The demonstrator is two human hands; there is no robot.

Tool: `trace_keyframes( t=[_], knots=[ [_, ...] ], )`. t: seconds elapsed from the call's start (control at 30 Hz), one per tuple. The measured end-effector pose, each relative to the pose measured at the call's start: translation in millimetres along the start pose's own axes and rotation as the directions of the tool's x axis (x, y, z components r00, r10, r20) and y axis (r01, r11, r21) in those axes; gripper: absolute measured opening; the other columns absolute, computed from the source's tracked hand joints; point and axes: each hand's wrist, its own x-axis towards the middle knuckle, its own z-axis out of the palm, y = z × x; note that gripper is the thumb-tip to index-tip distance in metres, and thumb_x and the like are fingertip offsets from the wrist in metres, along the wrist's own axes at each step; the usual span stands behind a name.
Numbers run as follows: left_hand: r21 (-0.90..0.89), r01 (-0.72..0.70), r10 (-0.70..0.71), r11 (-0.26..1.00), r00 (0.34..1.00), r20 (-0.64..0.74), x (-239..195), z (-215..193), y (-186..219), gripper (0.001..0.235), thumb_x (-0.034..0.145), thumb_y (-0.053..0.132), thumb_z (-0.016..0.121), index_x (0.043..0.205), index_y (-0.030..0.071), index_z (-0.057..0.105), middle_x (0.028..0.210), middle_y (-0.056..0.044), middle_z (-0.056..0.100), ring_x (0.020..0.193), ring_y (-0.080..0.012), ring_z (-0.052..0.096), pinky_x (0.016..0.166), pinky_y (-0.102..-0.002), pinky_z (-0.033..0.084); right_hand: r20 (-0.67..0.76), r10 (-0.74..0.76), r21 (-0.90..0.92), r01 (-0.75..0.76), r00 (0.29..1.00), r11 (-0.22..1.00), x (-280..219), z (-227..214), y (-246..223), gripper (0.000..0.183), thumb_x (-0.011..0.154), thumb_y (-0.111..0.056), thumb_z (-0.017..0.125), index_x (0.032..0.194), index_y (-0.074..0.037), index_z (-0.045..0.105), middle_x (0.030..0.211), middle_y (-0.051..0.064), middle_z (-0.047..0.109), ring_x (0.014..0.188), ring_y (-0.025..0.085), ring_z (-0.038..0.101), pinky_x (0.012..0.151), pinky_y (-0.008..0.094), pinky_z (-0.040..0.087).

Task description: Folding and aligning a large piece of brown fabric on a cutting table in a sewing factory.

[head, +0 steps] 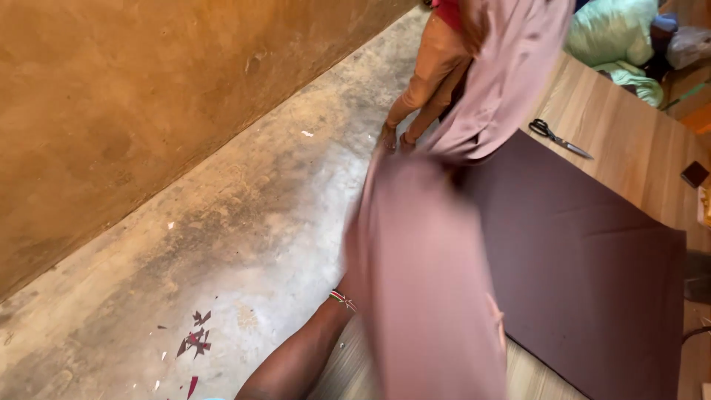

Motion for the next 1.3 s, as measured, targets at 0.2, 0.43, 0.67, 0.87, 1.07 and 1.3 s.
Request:
trace_keyframes(
  t=[0.2,0.43,0.67,0.87,1.07,1.3],
  knots=[
    [-0.545,0.609,-0.113,0.576,0.72,0.685,-67.1,50.3,46.0,0.07,0.08,0.024,0.077,0.141,0.002,0.051,0.129,-0.007,0.065,0.117,-0.0154,0.06,0.102,-0.031,0.051,0.687,-0.242,0.476,-0.173,0.685,0.862,56.2,30.8,-63.3,0.095,0.095,-0.076,0.044,0.142,0.005,0.058,0.136,0.026,0.063,0.129,0.04,0.059,0.109,0.055,0.047],
    [-0.132,0.357,-0.186,0.925,0.727,0.661,-141.9,-23.3,-22.6,0.036,0.089,0.025,0.068,0.121,0.008,0.066,0.112,-0.004,0.07,0.104,-0.0132,0.064,0.094,-0.027,0.049,0.471,-0.038,0.367,-0.156,0.881,0.917,42.6,34.6,-12.9,0.034,0.09,-0.014,0.07,0.116,0.008,0.069,0.081,0.017,0.074,0.063,0.02,0.072,0.06,0.028,0.063],
    [0.228,0.216,-0.314,0.949,0.656,0.686,-163.1,-80.0,-22.0,0.021,0.095,0.032,0.067,0.083,0.015,0.067,0.078,0.01,0.059,0.081,-0.003,0.056,0.073,-0.025,0.045,0.544,0.102,0.528,-0.434,0.833,0.73,10.4,12.2,12.2,0.03,0.093,-0.019,0.069,0.114,0.003,0.069,0.088,0.012,0.074,0.075,0.022,0.074,0.072,0.033,0.064],
    [-0.036,0.025,-0.002,0.999,0.846,0.534,-154.5,-59.3,8.1,0.044,0.107,0.032,0.058,0.073,0.017,0.035,0.073,0.007,0.033,0.069,-0.0084,0.036,0.06,-0.033,0.031,0.42,0.099,0.3,-0.241,0.902,0.923,-39.7,18.2,35.6,0.025,0.082,-0.003,0.073,0.107,0.0,0.069,0.102,0.016,0.076,0.091,0.028,0.074,0.085,0.04,0.06],
    [-0.28,0.188,-0.115,0.941,0.959,0.258,-143.8,-62.4,14.4,0.028,0.105,0.03,0.06,0.082,0.014,0.053,0.084,0.009,0.047,0.08,-0.0055,0.041,0.068,-0.029,0.038,0.266,0.099,0.332,-0.187,0.959,0.924,-34.7,-18.1,51.1,0.028,0.083,-0.006,0.073,0.11,0.002,0.071,0.096,0.019,0.076,0.082,0.032,0.074,0.077,0.041,0.061],
    [-0.699,0.345,-0.402,0.627,0.911,0.089,-132.4,-106.5,-22.6,0.02,0.103,0.015,0.061,0.101,-0.002,0.071,0.083,-0.021,0.074,0.073,-0.0277,0.074,0.069,-0.039,0.062,0.026,-0.039,0.363,0.027,0.999,0.931,50.6,-126.4,168.0,0.011,0.087,-0.009,0.076,0.095,-0.003,0.072,0.081,0.015,0.067,0.075,0.021,0.068,0.072,0.036,0.057]
  ],
)
